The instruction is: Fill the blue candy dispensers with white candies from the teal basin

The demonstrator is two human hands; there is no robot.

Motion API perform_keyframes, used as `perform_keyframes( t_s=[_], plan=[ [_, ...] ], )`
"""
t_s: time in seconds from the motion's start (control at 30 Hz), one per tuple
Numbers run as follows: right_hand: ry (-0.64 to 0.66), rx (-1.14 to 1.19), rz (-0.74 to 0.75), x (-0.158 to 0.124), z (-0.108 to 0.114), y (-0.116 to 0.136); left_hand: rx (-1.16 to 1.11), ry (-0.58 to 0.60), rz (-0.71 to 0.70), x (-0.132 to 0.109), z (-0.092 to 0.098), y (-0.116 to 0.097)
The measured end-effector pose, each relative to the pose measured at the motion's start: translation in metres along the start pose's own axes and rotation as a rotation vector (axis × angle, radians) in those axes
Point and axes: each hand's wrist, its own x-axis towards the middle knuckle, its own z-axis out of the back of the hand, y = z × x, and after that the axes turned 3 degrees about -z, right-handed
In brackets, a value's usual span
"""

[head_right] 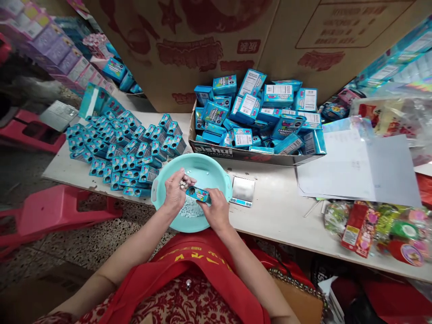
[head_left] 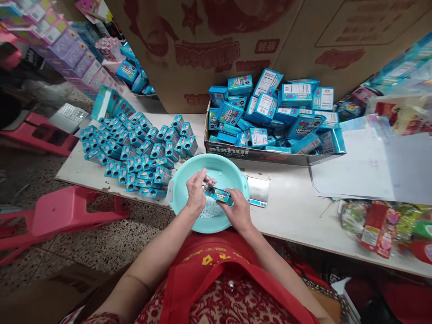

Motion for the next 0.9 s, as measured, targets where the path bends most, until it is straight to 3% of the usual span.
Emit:
perform_keyframes(
  t_s=[0.17, 0.4, 0.53, 0.63, 0.73, 0.8, 0.9],
  plan=[
    [0.032, 0.004, -0.013, 0.002, -0.001, 0.003, 0.104, -0.004, -0.086, 0.002, 0.003, 0.004],
    [0.017, 0.011, -0.045, 0.003, -0.006, 0.003, 0.103, 0.128, -0.096, -0.002, 0.004, 0.008],
    [0.056, 0.044, 0.001, 0.002, -0.006, 0.001, 0.057, 0.132, -0.128, 0.001, 0.002, 0.007],
    [0.027, 0.113, 0.024, -0.001, -0.002, -0.002, 0.108, 0.072, -0.191, 0.017, 0.014, 0.002],
    [-0.120, 0.140, -0.030, -0.006, 0.001, -0.011, 0.507, 0.090, -0.179, 0.034, 0.046, 0.002],
    [-0.202, 0.127, -0.060, -0.010, -0.001, -0.017, 1.004, 0.260, -0.107, 0.037, 0.071, 0.009],
    [-0.247, 0.098, -0.034, -0.014, -0.008, -0.026, 1.713, 0.615, 0.016, 0.023, 0.099, 0.026]
  ],
)
